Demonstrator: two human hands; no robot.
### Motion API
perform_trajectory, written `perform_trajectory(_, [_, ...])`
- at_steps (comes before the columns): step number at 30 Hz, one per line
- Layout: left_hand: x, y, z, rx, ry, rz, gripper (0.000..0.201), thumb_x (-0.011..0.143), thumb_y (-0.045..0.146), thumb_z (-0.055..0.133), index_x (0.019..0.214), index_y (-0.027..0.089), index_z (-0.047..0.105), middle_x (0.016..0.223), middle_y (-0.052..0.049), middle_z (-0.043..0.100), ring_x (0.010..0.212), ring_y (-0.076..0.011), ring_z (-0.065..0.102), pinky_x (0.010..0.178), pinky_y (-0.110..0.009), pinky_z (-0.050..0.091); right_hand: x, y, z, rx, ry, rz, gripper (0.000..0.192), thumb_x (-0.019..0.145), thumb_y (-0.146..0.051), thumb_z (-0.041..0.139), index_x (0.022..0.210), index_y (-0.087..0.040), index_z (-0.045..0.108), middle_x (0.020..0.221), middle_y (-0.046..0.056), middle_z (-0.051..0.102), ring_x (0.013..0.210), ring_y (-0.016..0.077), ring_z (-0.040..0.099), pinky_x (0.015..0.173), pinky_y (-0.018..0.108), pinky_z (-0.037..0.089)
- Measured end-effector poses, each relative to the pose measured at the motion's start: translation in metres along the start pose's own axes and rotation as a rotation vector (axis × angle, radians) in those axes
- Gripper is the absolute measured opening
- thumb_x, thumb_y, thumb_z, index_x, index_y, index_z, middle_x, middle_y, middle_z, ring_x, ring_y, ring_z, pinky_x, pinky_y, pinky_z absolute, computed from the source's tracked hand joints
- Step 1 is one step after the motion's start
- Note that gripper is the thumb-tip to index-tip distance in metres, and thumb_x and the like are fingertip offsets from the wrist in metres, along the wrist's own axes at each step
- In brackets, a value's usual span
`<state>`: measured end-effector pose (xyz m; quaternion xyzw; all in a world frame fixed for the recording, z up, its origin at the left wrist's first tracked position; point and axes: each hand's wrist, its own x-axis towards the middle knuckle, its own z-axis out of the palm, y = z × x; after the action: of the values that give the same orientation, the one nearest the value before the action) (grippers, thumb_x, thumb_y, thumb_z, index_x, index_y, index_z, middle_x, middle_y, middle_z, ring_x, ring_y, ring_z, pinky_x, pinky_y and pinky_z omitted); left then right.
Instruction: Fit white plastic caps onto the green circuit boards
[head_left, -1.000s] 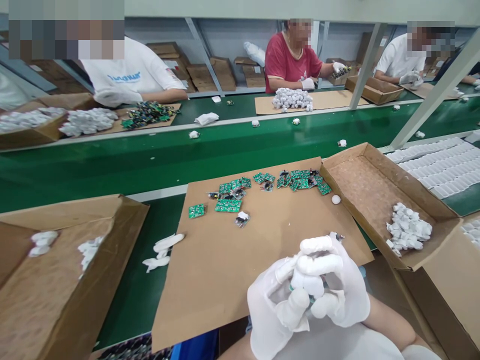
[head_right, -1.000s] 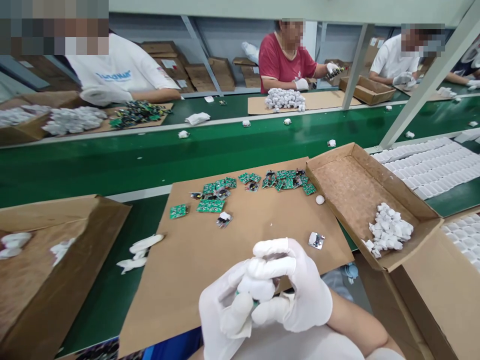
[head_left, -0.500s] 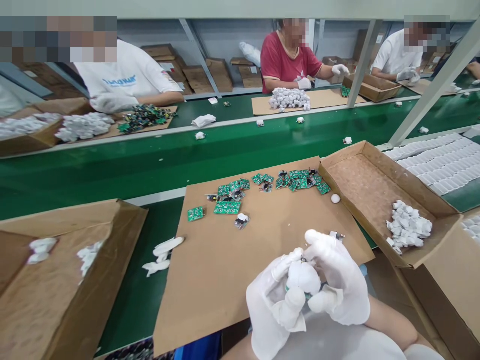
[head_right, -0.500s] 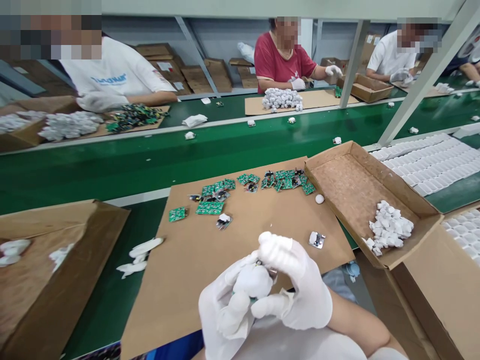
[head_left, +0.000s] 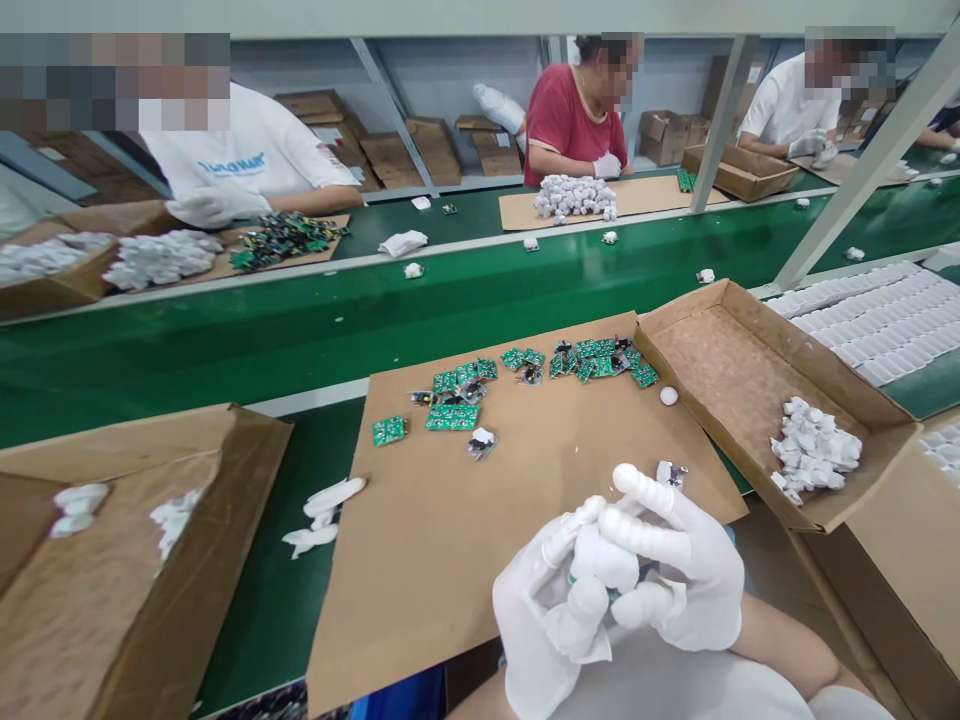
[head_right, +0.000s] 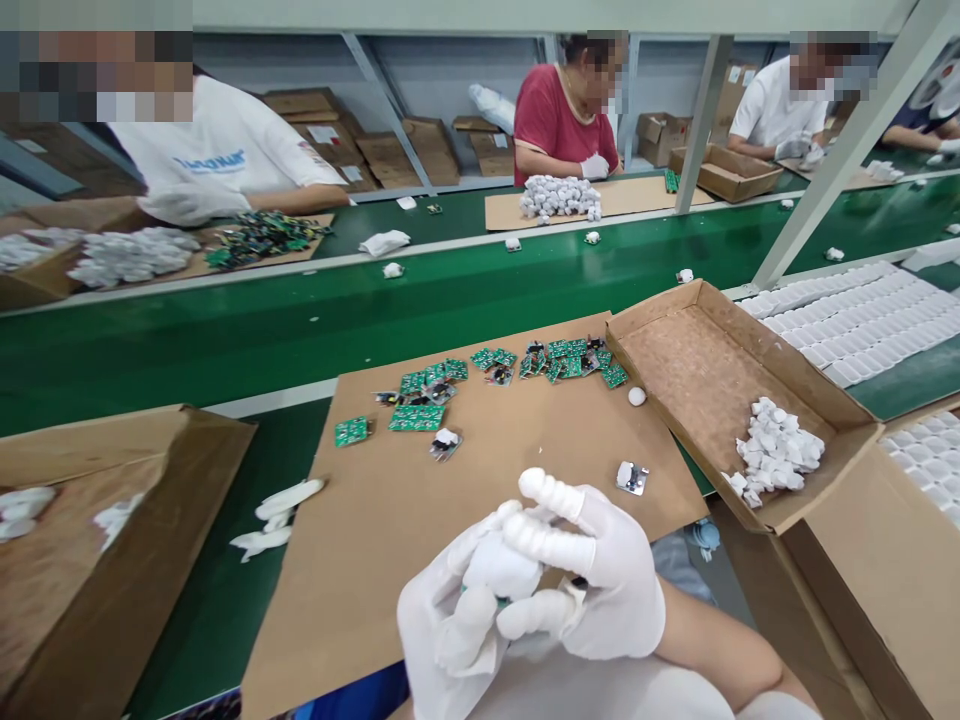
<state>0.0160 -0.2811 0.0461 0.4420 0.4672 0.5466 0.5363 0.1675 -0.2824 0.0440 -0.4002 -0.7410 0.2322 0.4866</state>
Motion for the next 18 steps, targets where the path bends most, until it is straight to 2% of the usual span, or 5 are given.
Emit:
perform_trajectory(3, [0.000,-0.002,0.000,-0.020,-0.021,0.051,0.048,0.068,0.059,0.080,0.096,0.020,0.081,0.090,-0.009,0.077,0.086,-0.0324,0.072,0.081,-0.044,0.060,0.006,-0.003,-0.010,0.127,0.055,-0.075,0.071,0.089,-0.053,0.065,0.152,-0.037,0.038,0.144,0.008,0.059,0.115,0.0272,0.068,0.096,0.039,0.059])
perform_trajectory(7, [0.003,0.002,-0.001,-0.057,-0.166,0.133,0.042,0.073,0.051,0.079,0.102,0.021,0.081,0.081,-0.008,0.078,0.071,-0.0276,0.072,0.066,-0.037,0.061,0.011,-0.008,-0.011,0.316,0.083,0.125,0.040,0.088,-0.046,0.071,0.126,-0.033,0.069,0.131,0.007,0.069,0.110,0.0250,0.071,0.092,0.037,0.061])
perform_trajectory(10, [0.006,0.006,-0.001,-0.067,-0.177,0.143,0.039,0.072,0.049,0.081,0.102,0.022,0.081,0.082,-0.009,0.080,0.073,-0.0283,0.074,0.067,-0.036,0.061,0.012,-0.009,-0.007,0.475,0.083,0.255,0.026,0.087,-0.038,0.074,0.113,-0.034,0.076,0.122,0.006,0.074,0.106,0.0223,0.073,0.088,0.035,0.063])
perform_trajectory(14, [0.008,0.007,0.000,-0.173,-0.197,-0.010,0.042,0.066,0.048,0.086,0.098,0.021,0.083,0.077,-0.008,0.080,0.066,-0.0256,0.072,0.065,-0.036,0.061,0.012,-0.001,-0.012,0.520,0.036,0.126,0.052,0.089,-0.061,0.061,0.132,-0.033,0.064,0.133,0.008,0.067,0.121,0.0269,0.066,0.097,0.040,0.059])
perform_trajectory(18, [0.008,0.000,-0.001,-0.267,-0.132,-0.091,0.056,0.059,0.037,0.093,0.111,0.025,0.079,0.088,-0.009,0.081,0.067,-0.0235,0.072,0.062,-0.034,0.061,0.012,0.003,-0.022,0.024,0.056,-0.010,0.081,0.075,-0.066,0.072,0.146,-0.033,0.050,0.137,0.012,0.062,0.125,0.0301,0.062,0.103,0.042,0.055])
